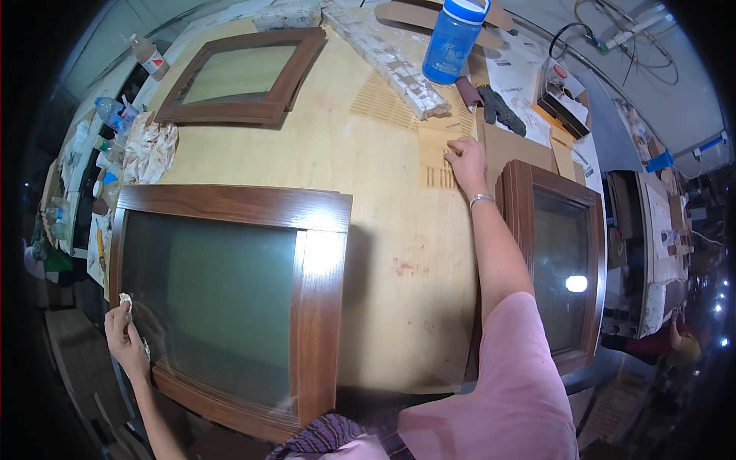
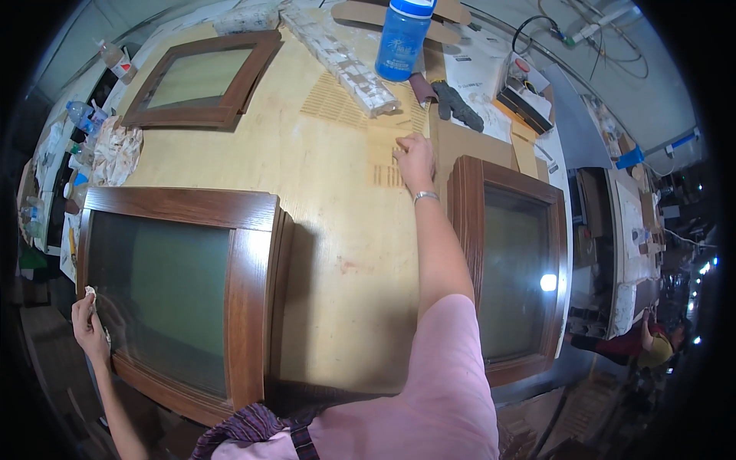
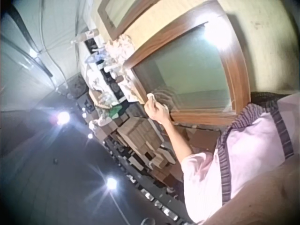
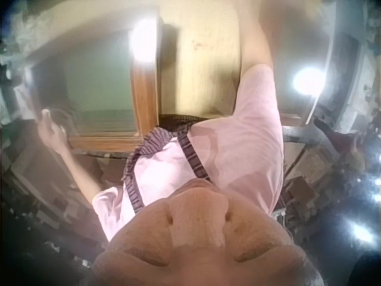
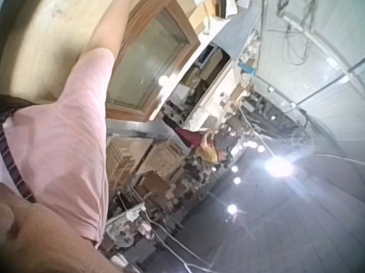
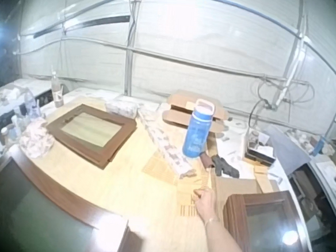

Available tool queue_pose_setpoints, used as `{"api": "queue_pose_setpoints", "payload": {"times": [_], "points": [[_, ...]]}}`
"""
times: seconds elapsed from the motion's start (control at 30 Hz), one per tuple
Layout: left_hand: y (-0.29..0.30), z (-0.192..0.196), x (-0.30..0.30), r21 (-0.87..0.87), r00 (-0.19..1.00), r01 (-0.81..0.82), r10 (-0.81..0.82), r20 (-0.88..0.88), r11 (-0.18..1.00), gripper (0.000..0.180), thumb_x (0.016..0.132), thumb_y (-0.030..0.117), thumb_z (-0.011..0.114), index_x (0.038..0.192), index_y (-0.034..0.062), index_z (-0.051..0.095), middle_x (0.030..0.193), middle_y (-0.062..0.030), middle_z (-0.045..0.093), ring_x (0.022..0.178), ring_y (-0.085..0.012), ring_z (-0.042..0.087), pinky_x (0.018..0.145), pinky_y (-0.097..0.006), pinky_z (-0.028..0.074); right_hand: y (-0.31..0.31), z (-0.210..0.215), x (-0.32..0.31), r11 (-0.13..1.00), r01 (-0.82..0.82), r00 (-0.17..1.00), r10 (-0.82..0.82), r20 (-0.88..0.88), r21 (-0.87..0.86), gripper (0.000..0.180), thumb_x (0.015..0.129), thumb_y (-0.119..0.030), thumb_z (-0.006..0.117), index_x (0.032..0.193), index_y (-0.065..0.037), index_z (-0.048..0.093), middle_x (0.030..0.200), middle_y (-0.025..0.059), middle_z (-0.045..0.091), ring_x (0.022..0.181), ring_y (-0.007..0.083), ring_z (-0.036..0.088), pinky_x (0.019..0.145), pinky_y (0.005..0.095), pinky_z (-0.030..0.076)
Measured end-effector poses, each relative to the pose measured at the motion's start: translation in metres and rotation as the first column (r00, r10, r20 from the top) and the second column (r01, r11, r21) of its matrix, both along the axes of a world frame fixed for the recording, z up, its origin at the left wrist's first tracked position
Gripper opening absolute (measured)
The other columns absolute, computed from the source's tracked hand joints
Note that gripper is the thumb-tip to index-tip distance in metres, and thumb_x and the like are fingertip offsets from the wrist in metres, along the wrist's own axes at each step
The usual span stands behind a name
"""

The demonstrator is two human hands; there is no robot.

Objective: The person wipes the glass panes of wooden window frames using a cloth and liquid from a bottle, applies small wax or filler pieces to the corners, and scrapes the edges with a tool.

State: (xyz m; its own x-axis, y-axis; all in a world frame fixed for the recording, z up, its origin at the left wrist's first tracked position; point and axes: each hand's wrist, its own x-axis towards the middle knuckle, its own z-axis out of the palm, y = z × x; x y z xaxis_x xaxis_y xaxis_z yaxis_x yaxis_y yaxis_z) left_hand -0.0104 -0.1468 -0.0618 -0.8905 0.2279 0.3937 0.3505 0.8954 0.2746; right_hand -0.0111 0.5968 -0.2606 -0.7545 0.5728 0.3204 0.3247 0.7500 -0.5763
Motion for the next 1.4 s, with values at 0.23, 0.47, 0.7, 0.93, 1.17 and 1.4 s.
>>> {"api": "queue_pose_setpoints", "payload": {"times": [0.23,0.47,0.7,0.93,1.17,1.4], "points": [[-0.005,-0.004,-0.002,0.007,1.000,0.028,-0.028,-0.006,1.000,0.033,0.092,-0.013,0.050,0.118,0.0000,0.065,0.104,-0.0075,0.058,0.091,-0.0166,0.057,0.079,-0.025,0.044,0.009,0.010,-0.009,0.986,-0.162,0.981,0.157,0.111,0.041,0.021,0.066,-0.002,0.083,0.086,-0.003,0.078,0.093,0.0118,0.070,0.085,0.0277,0.066,0.078,0.0368,0.052],[-0.013,-0.005,-0.005,0.015,0.999,0.017,-0.018,0.045,1.000,0.034,0.093,-0.014,0.049,0.121,-0.0020,0.064,0.107,-0.0080,0.058,0.096,-0.0164,0.058,0.084,-0.024,0.044,0.017,-0.008,-0.013,0.956,-0.106,0.994,0.106,-0.017,-0.275,0.014,0.070,-0.001,0.082,0.082,-0.001,0.077,0.086,0.0093,0.069,0.082,0.0226,0.066,0.076,0.0331,0.052],[-0.015,-0.006,-0.005,0.015,0.999,0.028,-0.029,0.031,0.999,0.034,0.094,-0.013,0.050,0.122,-0.0016,0.064,0.106,-0.0072,0.058,0.095,-0.0159,0.058,0.083,-0.023,0.044,0.007,0.014,-0.027,0.961,0.035,0.967,0.036,0.251,-0.275,0.010,0.072,-0.003,0.080,0.079,-0.002,0.073,0.088,0.0107,0.068,0.082,0.0241,0.066,0.076,0.0336,0.051],[-0.012,-0.004,-0.005,0.007,0.999,0.022,-0.023,0.044,1.000,0.031,0.096,-0.011,0.051,0.122,-0.0015,0.064,0.106,-0.0073,0.058,0.097,-0.0160,0.059,0.086,-0.023,0.044,0.014,-0.010,-0.019,0.986,-0.129,0.991,0.131,0.006,-0.105,0.008,0.076,0.000,0.075,0.080,0.002,0.069,0.086,0.0109,0.064,0.081,0.0245,0.065,0.074,0.0333,0.050],[-0.013,-0.004,-0.004,0.020,0.999,0.005,-0.006,0.052,1.000,0.031,0.096,-0.011,0.050,0.122,-0.0015,0.064,0.106,-0.0074,0.058,0.098,-0.0161,0.059,0.086,-0.023,0.044,0.026,-0.015,-0.010,0.918,-0.118,0.993,0.108,-0.048,-0.379,0.011,0.074,0.008,0.074,0.084,0.004,0.071,0.093,0.0078,0.064,0.083,0.0172,0.065,0.074,0.0288,0.052],[-0.013,-0.004,-0.004,-0.017,0.999,0.004,-0.003,0.048,1.000,0.031,0.097,-0.010,0.050,0.122,-0.0013,0.064,0.107,-0.0068,0.058,0.097,-0.0157,0.059,0.085,-0.023,0.044,0.023,-0.004,0.015,0.927,-0.187,0.974,0.218,0.061,-0.324,0.032,0.064,-0.003,0.083,0.095,-0.001,0.076,0.105,0.0132,0.066,0.092,0.0257,0.064,0.086,0.0332,0.053]]}}
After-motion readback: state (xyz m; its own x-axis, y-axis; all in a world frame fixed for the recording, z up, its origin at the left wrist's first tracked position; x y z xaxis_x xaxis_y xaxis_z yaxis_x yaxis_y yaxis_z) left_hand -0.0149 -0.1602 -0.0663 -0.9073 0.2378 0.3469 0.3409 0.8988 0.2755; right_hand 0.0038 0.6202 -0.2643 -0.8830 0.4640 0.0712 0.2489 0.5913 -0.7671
